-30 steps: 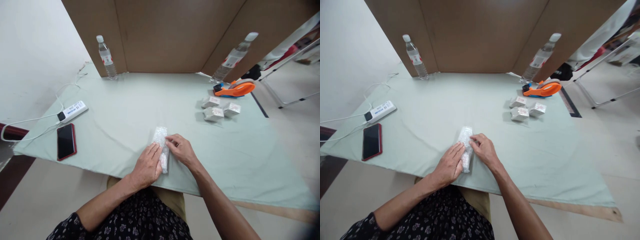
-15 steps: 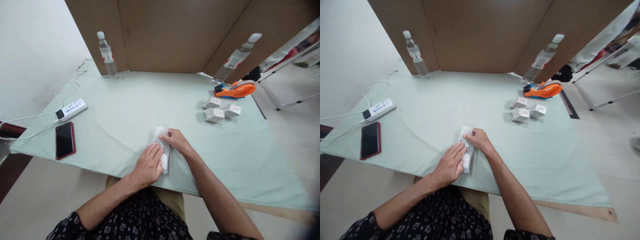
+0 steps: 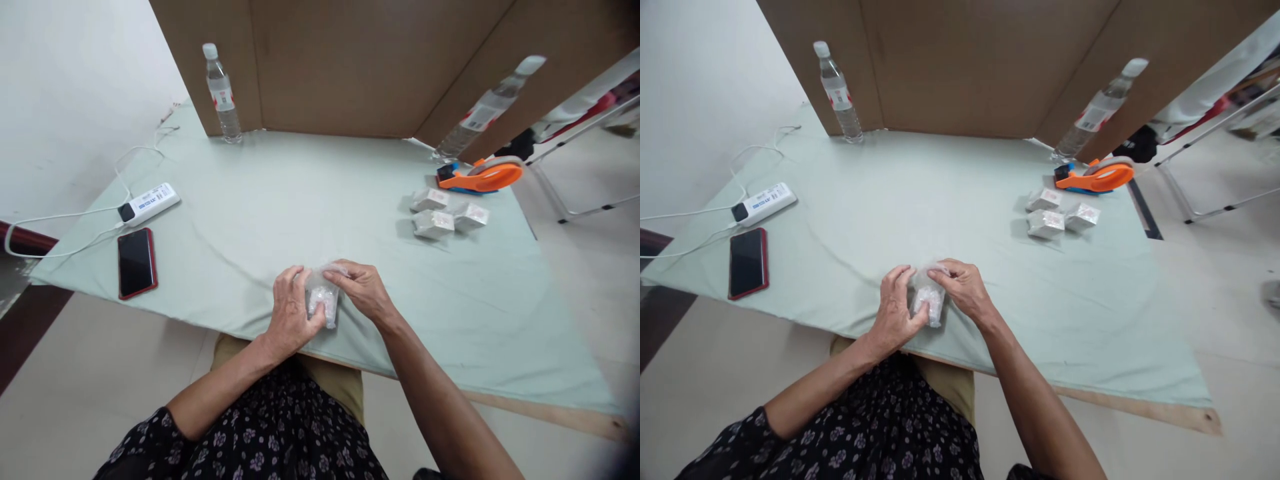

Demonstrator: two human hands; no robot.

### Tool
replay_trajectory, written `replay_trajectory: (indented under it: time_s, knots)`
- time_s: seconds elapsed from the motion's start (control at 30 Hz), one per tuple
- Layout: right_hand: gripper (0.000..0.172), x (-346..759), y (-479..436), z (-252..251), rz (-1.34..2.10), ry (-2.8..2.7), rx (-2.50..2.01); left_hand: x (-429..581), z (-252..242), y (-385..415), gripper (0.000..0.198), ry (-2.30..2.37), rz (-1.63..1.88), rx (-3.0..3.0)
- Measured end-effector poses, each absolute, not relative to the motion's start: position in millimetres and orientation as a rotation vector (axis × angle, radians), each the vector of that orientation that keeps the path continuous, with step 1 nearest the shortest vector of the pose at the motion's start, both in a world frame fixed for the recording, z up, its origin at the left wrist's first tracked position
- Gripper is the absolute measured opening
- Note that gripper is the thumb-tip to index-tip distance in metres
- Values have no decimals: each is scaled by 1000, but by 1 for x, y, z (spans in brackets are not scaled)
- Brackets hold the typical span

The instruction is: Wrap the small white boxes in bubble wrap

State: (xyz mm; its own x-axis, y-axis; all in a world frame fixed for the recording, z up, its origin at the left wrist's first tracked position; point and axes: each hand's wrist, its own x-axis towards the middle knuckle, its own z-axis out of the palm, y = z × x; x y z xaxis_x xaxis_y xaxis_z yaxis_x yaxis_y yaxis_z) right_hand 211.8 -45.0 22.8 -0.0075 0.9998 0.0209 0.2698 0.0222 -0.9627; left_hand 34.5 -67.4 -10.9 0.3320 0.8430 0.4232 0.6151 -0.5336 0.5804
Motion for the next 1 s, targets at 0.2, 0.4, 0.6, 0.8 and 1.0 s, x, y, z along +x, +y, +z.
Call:
replay_trajectory:
  time_s: [0.2,0.4,0.6,0.8,1.0]
  knots:
    - [22,203,-72,26,754,-1686,-1424,34,-16,-66,65,1249,974,2164]
    - [25,189,-101,16,359,-1856,-1374,30,-21,-66,42,1155,967,2059]
    - [35,176,-117,1,145,-1806,-1395,32,-26,-69,32,1128,1016,2012]
    - [41,177,-121,-18,116,-1805,-1347,29,-26,-67,44,1083,936,2061]
    - [49,181,-124,-27,109,-1867,-1244,-3,-11,-45,51,772,607,2136]
